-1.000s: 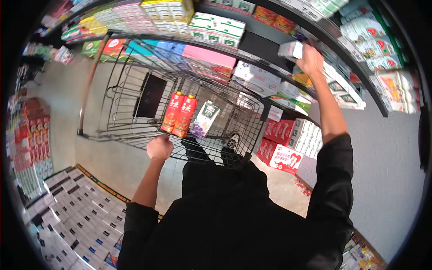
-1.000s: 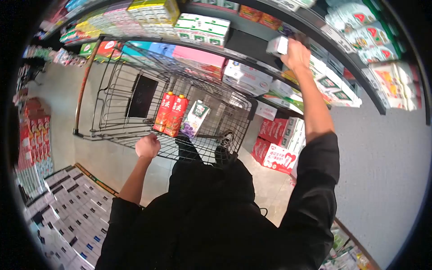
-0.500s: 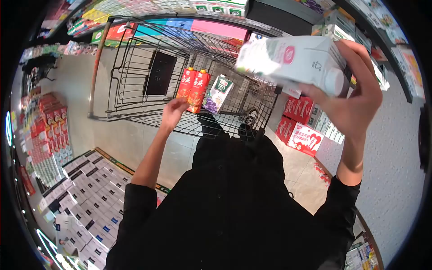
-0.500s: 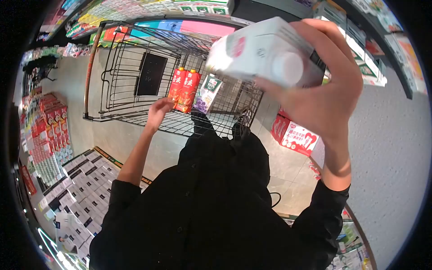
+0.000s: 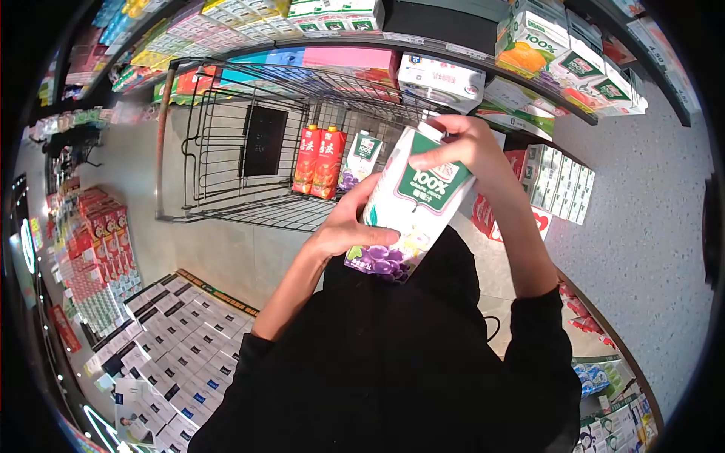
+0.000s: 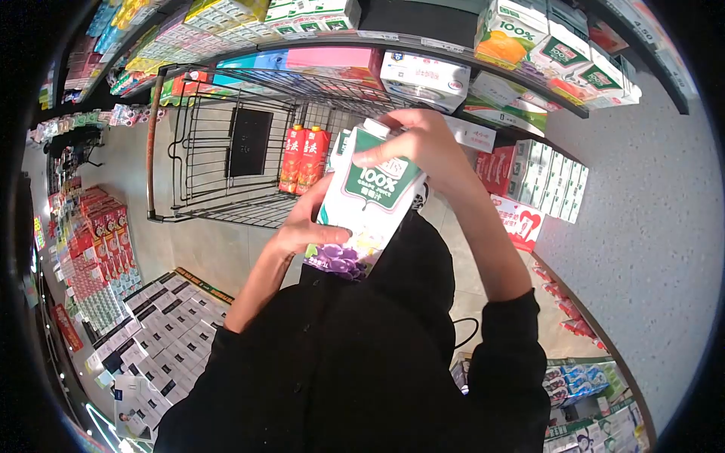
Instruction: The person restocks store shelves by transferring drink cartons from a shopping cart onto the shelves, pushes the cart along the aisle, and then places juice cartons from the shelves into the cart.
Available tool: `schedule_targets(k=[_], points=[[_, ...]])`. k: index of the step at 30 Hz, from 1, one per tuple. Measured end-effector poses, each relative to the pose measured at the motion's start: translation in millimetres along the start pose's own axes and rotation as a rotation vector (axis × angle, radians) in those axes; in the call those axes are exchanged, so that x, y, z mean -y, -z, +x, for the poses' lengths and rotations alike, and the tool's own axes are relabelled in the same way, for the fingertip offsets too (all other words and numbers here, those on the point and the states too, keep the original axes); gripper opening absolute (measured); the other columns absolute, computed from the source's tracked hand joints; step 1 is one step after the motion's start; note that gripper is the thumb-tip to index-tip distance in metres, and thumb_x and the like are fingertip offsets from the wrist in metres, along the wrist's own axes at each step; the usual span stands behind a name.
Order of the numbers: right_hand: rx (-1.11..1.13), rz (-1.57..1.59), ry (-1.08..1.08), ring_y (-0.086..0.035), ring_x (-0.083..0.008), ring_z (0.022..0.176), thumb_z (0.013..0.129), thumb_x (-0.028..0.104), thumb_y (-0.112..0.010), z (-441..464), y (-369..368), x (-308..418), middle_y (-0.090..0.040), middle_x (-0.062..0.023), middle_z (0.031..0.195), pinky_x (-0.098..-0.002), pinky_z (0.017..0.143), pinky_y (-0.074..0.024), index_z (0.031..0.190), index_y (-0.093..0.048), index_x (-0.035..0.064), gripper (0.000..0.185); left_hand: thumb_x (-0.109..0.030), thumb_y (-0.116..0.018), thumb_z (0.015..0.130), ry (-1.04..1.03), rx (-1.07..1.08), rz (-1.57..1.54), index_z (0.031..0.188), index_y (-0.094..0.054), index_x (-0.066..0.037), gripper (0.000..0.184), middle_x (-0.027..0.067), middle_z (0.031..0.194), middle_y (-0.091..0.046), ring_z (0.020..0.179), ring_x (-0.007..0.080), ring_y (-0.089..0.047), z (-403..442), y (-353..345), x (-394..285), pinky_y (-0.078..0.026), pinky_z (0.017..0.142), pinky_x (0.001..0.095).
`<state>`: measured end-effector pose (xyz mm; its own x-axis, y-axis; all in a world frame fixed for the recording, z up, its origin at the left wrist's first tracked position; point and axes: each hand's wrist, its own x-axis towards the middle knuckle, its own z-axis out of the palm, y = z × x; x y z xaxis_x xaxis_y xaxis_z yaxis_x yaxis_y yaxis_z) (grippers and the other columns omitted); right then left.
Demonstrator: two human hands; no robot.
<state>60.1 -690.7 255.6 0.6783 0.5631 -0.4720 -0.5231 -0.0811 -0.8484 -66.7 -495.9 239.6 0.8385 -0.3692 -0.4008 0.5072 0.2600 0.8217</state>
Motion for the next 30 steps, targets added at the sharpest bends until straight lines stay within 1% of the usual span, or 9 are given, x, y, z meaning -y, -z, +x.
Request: schedule_targets(k=[3,6,9,12,18,24,26,28,30], points=[[-0.083,0.277,0.14,-0.058,-0.0108,0.074,0.071,0.013,-0.071,15.6,0.9,-28.5,-0.062,-0.003,0.079,-0.0218,0.067,-0.0434,0.088,-0.063,-0.0006,0.023,-0.007,-0.073,0.067,0.058,-0.069,-0.158,0.133,-0.036,-0.001,0.077,0.0097,0.119,-0.053,0.11,0.0188,-0.05,0.4,-8.4,6.6,-0.04,0.094,0.0322],[-0.235,0.571,0.09,-0.06,-0.0146,0.088,0.087,0.025,-0.059,15.0,-8.5,-37.2,-0.062,-0.0075,0.095,-0.0271,0.077,-0.0464,0.103,-0.058,-0.0011,0.031,-0.004,-0.068,0.068,0.11,-0.171,-0.247,0.131,-0.039,0.0,0.07,0.0116,0.118,-0.055,0.108,0.0211,-0.053,-3.0,-8.3,10.8,-0.041,0.093,0.033],[-0.201,0.614,0.195,-0.055,-0.0137,0.093,0.082,0.029,-0.067,16.6,-19.6,-65.5,-0.058,-0.006,0.1,-0.0275,0.08,-0.0437,0.109,-0.054,-0.0015,0.043,-0.007,-0.065,0.071,0.151,-0.28,-0.265,0.129,-0.041,0.0,0.063,0.0133,0.116,-0.056,0.106,0.0225,-0.055,-2.2,-7.6,12.7,-0.042,0.092,0.0334],[-0.18,0.662,0.074,-0.055,-0.0181,0.102,0.077,0.017,-0.072,7.5,-40.2,-85.3,-0.058,-0.0101,0.106,-0.0318,0.086,-0.0441,0.119,-0.045,-0.0019,0.054,-0.007,-0.063,0.072,0.179,-0.356,-0.336,0.127,-0.043,0.0,0.059,0.0131,0.114,-0.056,0.104,0.0216,-0.055,1.8,-6.1,18.3,-0.043,0.091,0.0329],[-0.014,0.589,-0.245,-0.061,-0.0164,0.091,0.074,0.012,-0.073,1.0,-45.3,-113.8,-0.064,-0.0097,0.099,-0.0292,0.079,-0.0472,0.109,-0.057,-0.0022,0.04,-0.019,-0.062,0.075,0.246,-0.401,-0.299,0.124,-0.043,0.003,0.057,0.0143,0.11,-0.057,0.098,0.0204,-0.057,12.5,7.1,43.1,-0.046,0.084,0.0299],[-0.088,0.649,-0.374,-0.062,-0.0186,0.089,0.075,0.009,-0.07,28.7,-36.4,-159.1,-0.064,-0.0105,0.099,-0.0303,0.079,-0.0473,0.105,-0.06,-0.0032,0.035,-0.047,-0.054,0.081,0.513,-0.355,0.235,0.108,-0.06,-0.008,0.049,0.0055,0.096,-0.06,0.085,0.0118,-0.055,3.7,41.0,46.1,-0.047,0.071,0.0255],[-0.163,0.567,-0.399,-0.062,-0.0191,0.088,0.074,0.006,-0.07,36.9,-31.2,-167.8,-0.064,-0.0109,0.099,-0.0307,0.079,-0.0476,0.105,-0.06,-0.0031,0.034,-0.049,-0.055,0.08,0.471,-0.381,0.488,0.104,-0.064,-0.01,0.047,0.0083,0.095,-0.063,0.084,0.0152,-0.06,-8.2,76.1,63.1,-0.049,0.071,0.0293],[-0.244,0.444,-0.339,-0.062,-0.0202,0.087,0.072,0.001,-0.07,45.9,-30.6,-173.7,-0.064,-0.0116,0.099,-0.031,0.077,-0.0482,0.104,-0.06,-0.0038,0.034,-0.045,-0.056,0.08,0.339,-0.565,1.117,0.099,-0.065,-0.012,0.039,0.0104,0.095,-0.065,0.084,0.0212,-0.064,-29.4,110.2,71.7,-0.05,0.072,0.0353],[-0.334,0.395,-0.411,-0.064,-0.021,0.082,0.066,-0.002,-0.074,60.2,-33.2,-181.2,-0.064,-0.013,0.097,-0.031,0.073,-0.05,0.101,-0.06,-0.0069,0.039,-0.039,-0.055,0.079,0.459,-0.672,1.35,0.096,-0.065,-0.014,0.032,0.01,0.093,-0.066,0.086,0.0263,-0.063,-49.1,148.8,78.8,-0.05,0.075,0.0389]])
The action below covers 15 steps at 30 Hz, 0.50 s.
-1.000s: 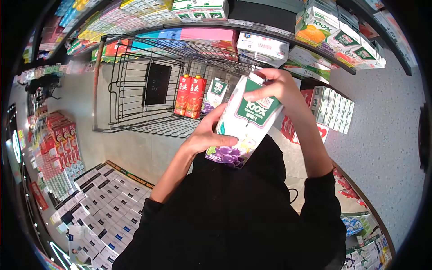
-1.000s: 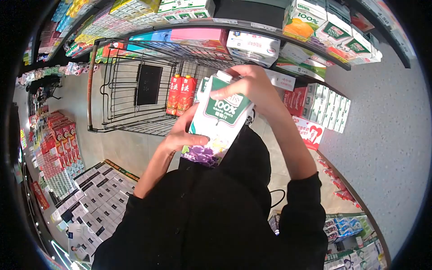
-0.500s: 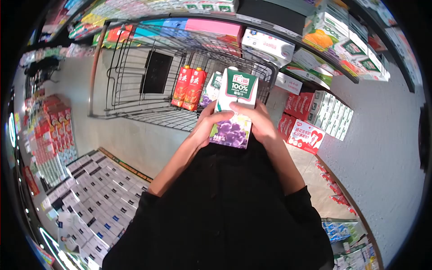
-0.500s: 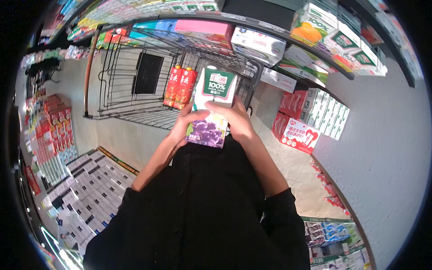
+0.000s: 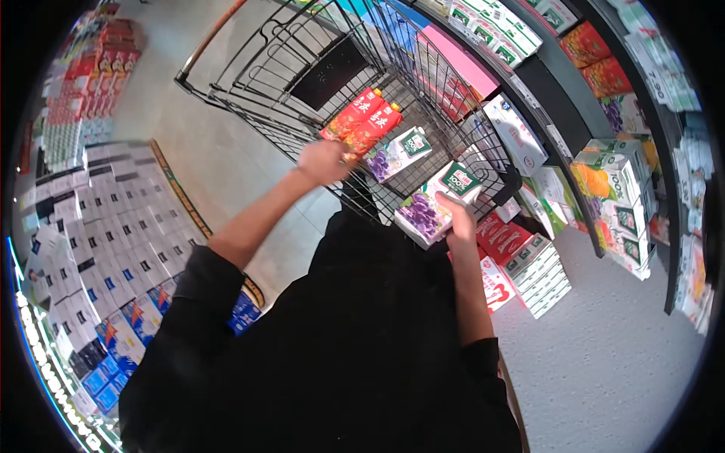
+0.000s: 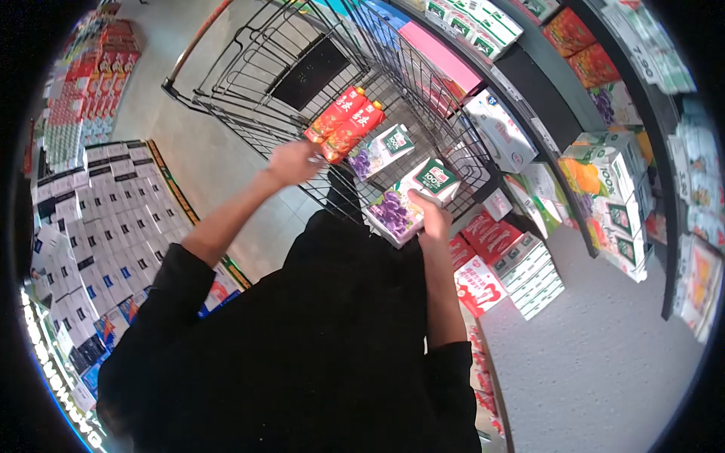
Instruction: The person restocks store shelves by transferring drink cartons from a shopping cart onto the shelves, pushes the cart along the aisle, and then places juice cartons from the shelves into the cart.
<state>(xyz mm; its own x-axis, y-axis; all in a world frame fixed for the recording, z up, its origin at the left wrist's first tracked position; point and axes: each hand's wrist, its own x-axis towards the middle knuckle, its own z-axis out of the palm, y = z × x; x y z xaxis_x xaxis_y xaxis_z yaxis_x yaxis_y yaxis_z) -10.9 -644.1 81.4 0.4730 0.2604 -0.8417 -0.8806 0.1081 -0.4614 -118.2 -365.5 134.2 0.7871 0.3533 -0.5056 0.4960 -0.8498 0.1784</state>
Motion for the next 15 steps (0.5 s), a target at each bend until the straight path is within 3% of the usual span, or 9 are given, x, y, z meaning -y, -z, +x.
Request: schedule_targets(k=[2,4,5,6,8,10,12,14,15], points=[[-0.068,-0.04,-0.044,-0.064,-0.0214,0.081,0.064,0.0,-0.076,9.9,-9.3,-2.5,-0.064,-0.0128,0.096,-0.0318,0.07,-0.0508,0.099,-0.06,-0.0078,0.04,-0.027,-0.055,0.075,0.042,-0.08,0.075,0.093,-0.065,-0.014,0.024,0.0104,0.089,-0.066,0.086,0.0287,-0.063,5.0,-1.8,37.4,-0.05,0.075,0.0395],[-0.111,-0.132,-0.004,-0.064,-0.0222,0.08,0.062,0.002,-0.077,24.4,-17.6,-8.8,-0.064,-0.0128,0.096,-0.0326,0.068,-0.0515,0.098,-0.06,-0.0079,0.041,-0.018,-0.055,0.069,0.185,0.048,0.213,0.09,-0.066,-0.014,0.025,0.0118,0.085,-0.066,0.086,0.03,-0.062,5.9,4.4,48.2,-0.049,0.074,0.0396],[-0.196,-0.172,-0.078,-0.064,-0.0234,0.078,0.06,0.003,-0.077,32.8,-22.9,-10.1,-0.063,-0.0138,0.095,-0.0336,0.065,-0.0518,0.098,-0.059,-0.0077,0.043,-0.013,-0.054,0.064,0.233,0.012,0.135,0.086,-0.066,-0.014,0.026,0.0118,0.084,-0.066,0.085,0.0297,-0.063,7.4,2.8,40.4,-0.049,0.074,0.04],[-0.187,-0.155,0.009,-0.064,-0.024,0.078,0.059,0.001,-0.077,45.2,-21.8,-20.0,-0.063,-0.0151,0.097,-0.0348,0.065,-0.0518,0.103,-0.056,-0.0086,0.049,-0.013,-0.054,0.064,0.234,0.024,0.112,0.086,-0.066,-0.014,0.026,0.0118,0.084,-0.066,0.085,0.0297,-0.063,8.0,2.6,37.5,-0.049,0.074,0.04],[-0.308,-0.212,-0.121,-0.063,-0.0241,0.081,0.056,-0.001,-0.077,43.4,-43.5,-12.3,-0.062,-0.0155,0.099,-0.0357,0.067,-0.0515,0.107,-0.053,-0.0095,0.056,-0.015,-0.054,0.065,0.24,0.106,0.149,0.083,-0.066,-0.013,0.022,0.0113,0.083,-0.066,0.085,0.0288,-0.063,11.4,0.0,33.9,-0.049,0.073,0.0401],[-0.273,-0.156,0.053,-0.062,-0.0248,0.085,0.053,-0.004,-0.076,92.3,-20.1,-46.4,-0.061,-0.0158,0.101,-0.0367,0.07,-0.0512,0.11,-0.05,-0.0098,0.063,-0.015,-0.054,0.065,0.285,0.068,0.106,0.082,-0.066,-0.014,0.02,0.0112,0.083,-0.066,0.083,0.0288,-0.063,13.4,-1.4,32.8,-0.05,0.071,0.0402],[-0.493,-0.187,-0.001,-0.061,-0.0267,0.089,0.051,-0.006,-0.076,85.0,-43.6,-35.5,-0.059,-0.016,0.106,-0.0379,0.076,-0.0502,0.114,-0.046,-0.0101,0.07,-0.014,-0.054,0.066,0.316,-0.021,0.095,0.08,-0.065,-0.015,0.018,0.0108,0.081,-0.065,0.081,0.03,-0.063,10.4,-0.1,30.5,-0.05,0.069,0.04],[-0.3,-0.123,0.034,-0.06,-0.0267,0.09,0.052,-0.008,-0.075,131.5,-11.8,-60.8,-0.059,-0.0153,0.105,-0.0382,0.077,-0.0499,0.116,-0.046,-0.0095,0.07,-0.015,-0.054,0.067,0.332,-0.024,0.075,0.078,-0.064,-0.015,0.015,0.0089,0.08,-0.065,0.076,0.0299,-0.063,11.5,-3.5,33.4,-0.05,0.067,0.0404],[-0.312,-0.14,0.022,-0.06,-0.0267,0.09,0.052,-0.008,-0.075,134.9,-14.0,-60.0,-0.059,-0.0153,0.105,-0.0382,0.077,-0.0499,0.116,-0.046,-0.0095,0.07,-0.016,-0.054,0.068,0.313,-0.085,0.048,0.078,-0.064,-0.015,0.014,0.0074,0.079,-0.065,0.074,0.0287,-0.063,10.3,-3.3,33.4,-0.05,0.066,0.0403]])
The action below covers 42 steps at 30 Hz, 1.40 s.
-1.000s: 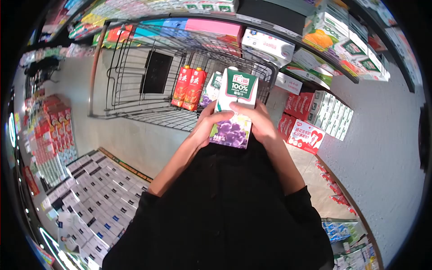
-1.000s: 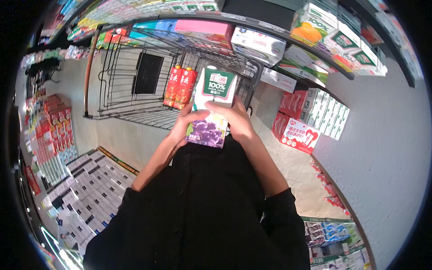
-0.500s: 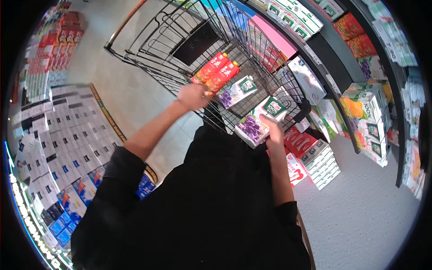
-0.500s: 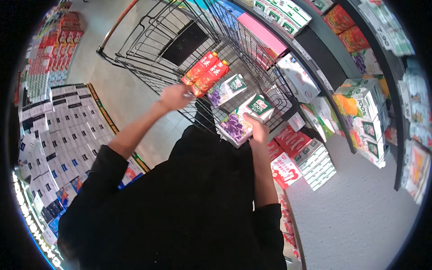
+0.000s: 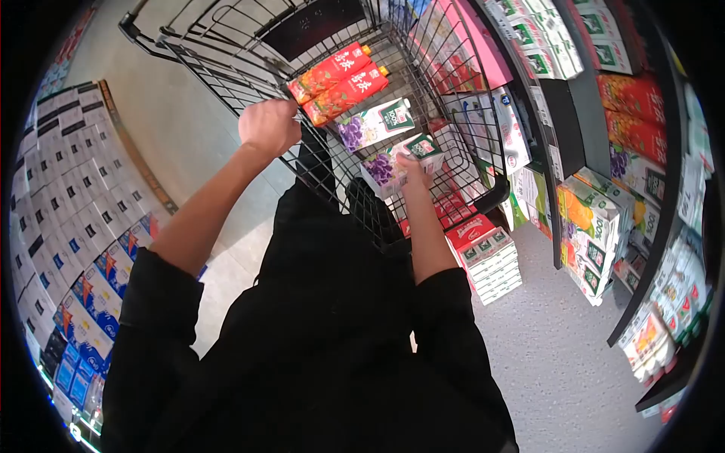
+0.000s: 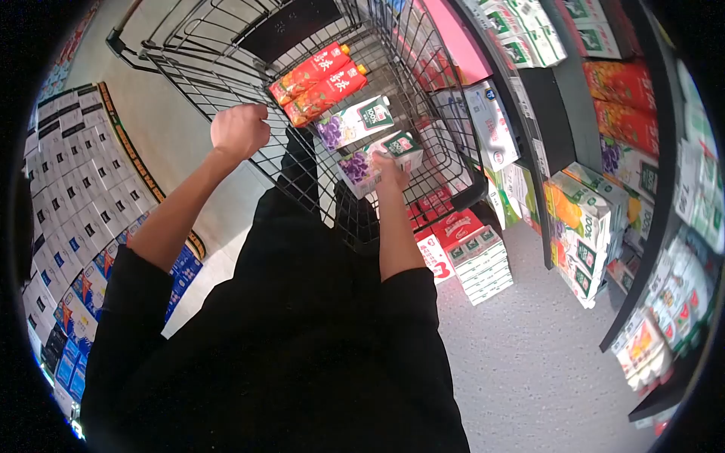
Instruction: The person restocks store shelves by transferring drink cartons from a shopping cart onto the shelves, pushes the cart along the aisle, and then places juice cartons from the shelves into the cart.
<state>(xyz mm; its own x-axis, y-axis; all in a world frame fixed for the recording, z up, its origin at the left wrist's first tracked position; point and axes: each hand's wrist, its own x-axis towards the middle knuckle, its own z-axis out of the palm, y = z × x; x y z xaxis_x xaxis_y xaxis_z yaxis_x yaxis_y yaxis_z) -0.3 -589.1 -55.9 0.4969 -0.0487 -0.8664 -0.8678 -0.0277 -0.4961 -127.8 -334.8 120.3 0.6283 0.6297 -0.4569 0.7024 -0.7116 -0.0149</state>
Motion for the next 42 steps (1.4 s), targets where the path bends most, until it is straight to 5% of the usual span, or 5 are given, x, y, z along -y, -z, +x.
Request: schedule_targets(k=[15,22,30,32,42], points=[[0.207,-0.205,-0.335,-0.057,-0.0238,0.088,0.073,0.005,-0.071,67.9,20.4,-33.8,-0.058,-0.0102,0.099,-0.0396,0.077,-0.0458,0.109,-0.052,0.0004,0.041,-0.014,-0.06,0.069,-0.14,-0.333,-0.226,0.076,-0.064,-0.015,0.008,-0.0023,0.073,-0.063,0.065,0.0185,-0.061,-5.1,-11.4,6.1,-0.048,0.054,0.0324],[0.054,-1.263,0.334,-0.066,-0.0296,0.074,0.068,0.035,-0.064,76.7,25.3,-66.5,-0.067,-0.0162,0.078,-0.0406,0.069,-0.052,0.077,-0.063,-0.0056,0.041,-0.016,-0.061,0.07,-0.146,-0.348,-0.246,0.079,-0.063,-0.013,0.009,0.0013,0.076,-0.064,0.07,0.0237,-0.062,-6.7,-7.2,5.8,-0.049,0.058,0.0358],[0.479,-0.463,0.156,-0.061,-0.0129,0.077,0.075,0.015,-0.068,-51.2,7.8,74.9,-0.065,-0.0057,0.086,-0.0263,0.067,-0.0495,0.097,-0.062,-0.0021,0.028,-0.019,-0.059,0.07,-0.09,-0.265,-0.174,0.081,-0.065,-0.012,0.015,0.0063,0.079,-0.065,0.072,0.0291,-0.062,-4.3,-6.7,5.5,-0.049,0.063,0.0401],[0.477,-0.435,0.634,-0.061,-0.0126,0.077,0.077,0.013,-0.067,-54.7,38.9,109.8,-0.064,-0.0044,0.087,-0.0255,0.068,-0.0496,0.097,-0.063,0.0012,0.024,-0.021,-0.06,0.069,-0.092,-0.277,-0.157,0.08,-0.066,-0.013,0.015,0.0074,0.077,-0.065,0.071,0.0297,-0.062,-2.3,-12.5,8.8,-0.049,0.062,0.0401],[-0.685,-0.739,1.525,-0.053,-0.0327,0.099,0.063,0.0,-0.061,-123.0,205.4,321.3,-0.059,-0.0143,0.099,-0.0365,0.086,-0.044,0.102,-0.059,0.0019,0.039,-0.028,-0.057,0.073,-0.098,-0.154,0.077,0.081,-0.069,-0.018,0.018,0.0089,0.079,-0.067,0.076,0.0294,-0.065,-7.3,1.7,-2.0,-0.051,0.068,0.041]])
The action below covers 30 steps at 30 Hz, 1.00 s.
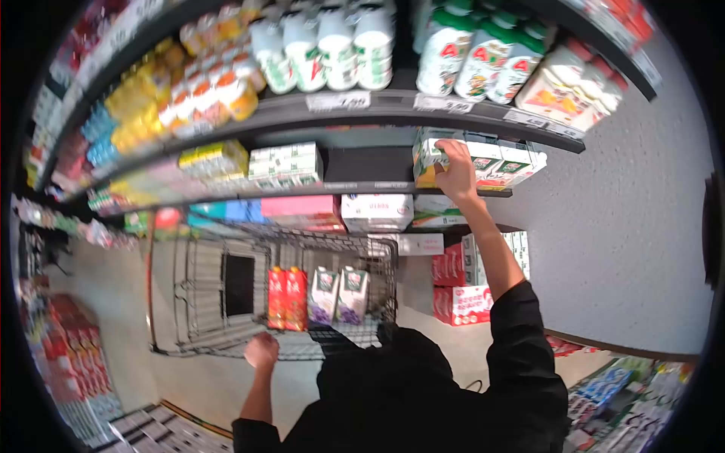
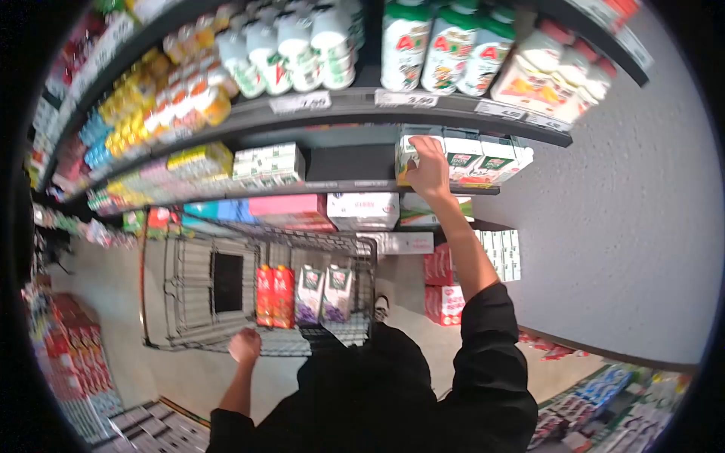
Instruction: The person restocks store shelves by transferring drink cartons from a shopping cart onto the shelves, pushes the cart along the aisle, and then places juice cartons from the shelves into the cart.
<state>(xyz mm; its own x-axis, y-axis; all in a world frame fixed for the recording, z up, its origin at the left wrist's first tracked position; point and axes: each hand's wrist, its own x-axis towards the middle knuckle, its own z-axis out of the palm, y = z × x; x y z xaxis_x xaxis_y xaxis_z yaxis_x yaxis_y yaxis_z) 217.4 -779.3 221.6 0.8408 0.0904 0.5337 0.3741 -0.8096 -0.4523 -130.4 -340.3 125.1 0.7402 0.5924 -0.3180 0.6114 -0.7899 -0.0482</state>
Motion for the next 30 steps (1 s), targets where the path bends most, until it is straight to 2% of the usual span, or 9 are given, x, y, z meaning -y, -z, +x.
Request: schedule_targets(k=[2,5,7,11,13,17,20,25,30], points=[[0.029,-0.101,0.092,-0.047,-0.0362,0.108,0.057,0.0,-0.064,12.6,2.9,-18.2,-0.056,-0.0175,0.109,-0.0401,0.095,-0.0372,0.113,-0.052,-0.0002,0.056,-0.03,-0.058,0.073,-0.009,0.035,0.039,0.083,-0.07,-0.018,0.019,0.0095,0.081,-0.067,0.078,0.0292,-0.065,3.3,-6.3,3.4,-0.052,0.07,0.0404],[0.513,-0.321,-0.255,-0.035,-0.0332,0.125,0.06,0.007,-0.063,32.5,2.0,-23.2,-0.043,-0.0181,0.131,-0.0416,0.107,-0.0219,0.128,-0.042,0.0031,0.071,-0.029,-0.058,0.071,0.01,0.078,0.079,0.083,-0.07,-0.02,0.019,0.0089,0.083,-0.068,0.08,0.0287,-0.065,5.8,-11.4,5.8,-0.052,0.071,0.0392],[0.541,-0.335,-0.28,-0.028,-0.0327,0.13,0.062,0.01,-0.062,33.4,-2.7,-22.7,-0.037,-0.0166,0.137,-0.0425,0.11,-0.0163,0.132,-0.036,0.0023,0.075,-0.028,-0.057,0.07,0.018,0.048,0.099,0.08,-0.071,-0.021,0.018,0.0087,0.081,-0.068,0.079,0.0286,-0.065,6.1,-13.7,8.3,-0.052,0.07,0.0387],[0.363,-0.469,-0.109,-0.031,-0.0354,0.127,0.061,0.007,-0.063,14.0,-19.1,-26.9,-0.039,-0.0176,0.135,-0.0436,0.107,-0.0215,0.13,-0.038,0.0012,0.073,-0.025,-0.057,0.072,-0.106,-0.1,0.104,0.075,-0.07,-0.018,0.015,0.0108,0.071,-0.066,0.068,0.031,-0.065,-1.5,-20.7,11.1,-0.052,0.062,0.0416],[0.296,-0.619,0.002,-0.042,-0.0313,0.117,0.065,0.01,-0.064,10.8,-14.3,-23.2,-0.049,-0.0135,0.12,-0.0442,0.103,-0.0274,0.12,-0.045,0.0034,0.058,-0.025,-0.057,0.071,-0.106,-0.126,0.066,0.072,-0.069,-0.018,0.014,0.0103,0.07,-0.066,0.066,0.0312,-0.065,-1.2,-23.1,8.9,-0.052,0.06,0.0412],[0.277,-0.541,-0.04,-0.045,-0.0275,0.111,0.063,0.009,-0.065,13.7,-16.2,-22.5,-0.052,-0.0111,0.11,-0.0425,0.099,-0.031,0.107,-0.049,0.0064,0.046,-0.026,-0.057,0.071,-0.062,-0.087,0.064,0.073,-0.069,-0.018,0.015,0.0105,0.071,-0.066,0.067,0.0307,-0.065,-0.1,-21.5,6.5,-0.051,0.061,0.041],[0.465,-0.555,-0.063,-0.045,-0.026,0.115,0.058,0.01,-0.067,22.9,-12.4,-21.0,-0.052,-0.0116,0.114,-0.0432,0.101,-0.0285,0.11,-0.048,0.0067,0.055,-0.028,-0.057,0.07,-0.048,-0.054,0.029,0.075,-0.069,-0.019,0.016,0.0106,0.073,-0.066,0.07,0.0299,-0.065,-1.1,-19.1,7.3,-0.051,0.063,0.0411],[0.454,-0.536,-0.04,-0.056,-0.0232,0.099,0.056,0.014,-0.074,28.7,-10.9,-25.0,-0.058,-0.008,0.1,-0.0479,0.089,-0.0392,0.101,-0.053,0.0076,0.05,-0.029,-0.055,0.071,-0.046,-0.051,-0.001,0.078,-0.07,-0.021,0.018,0.0101,0.076,-0.067,0.074,0.0295,-0.065,-1.2,-18.6,10.7,-0.051,0.065,0.0401],[0.426,-0.524,0.083,-0.055,-0.0263,0.096,0.054,0.012,-0.072,21.8,1.4,-2.3,-0.056,-0.0107,0.098,-0.0377,0.077,-0.0474,0.098,-0.051,0.004,0.049,-0.031,-0.053,0.073,-0.029,0.01,0.015,0.081,-0.07,-0.018,0.023,0.0099,0.081,-0.067,0.078,0.0289,-0.065,5.1,-29.1,13.2,-0.051,0.068,0.0409]])
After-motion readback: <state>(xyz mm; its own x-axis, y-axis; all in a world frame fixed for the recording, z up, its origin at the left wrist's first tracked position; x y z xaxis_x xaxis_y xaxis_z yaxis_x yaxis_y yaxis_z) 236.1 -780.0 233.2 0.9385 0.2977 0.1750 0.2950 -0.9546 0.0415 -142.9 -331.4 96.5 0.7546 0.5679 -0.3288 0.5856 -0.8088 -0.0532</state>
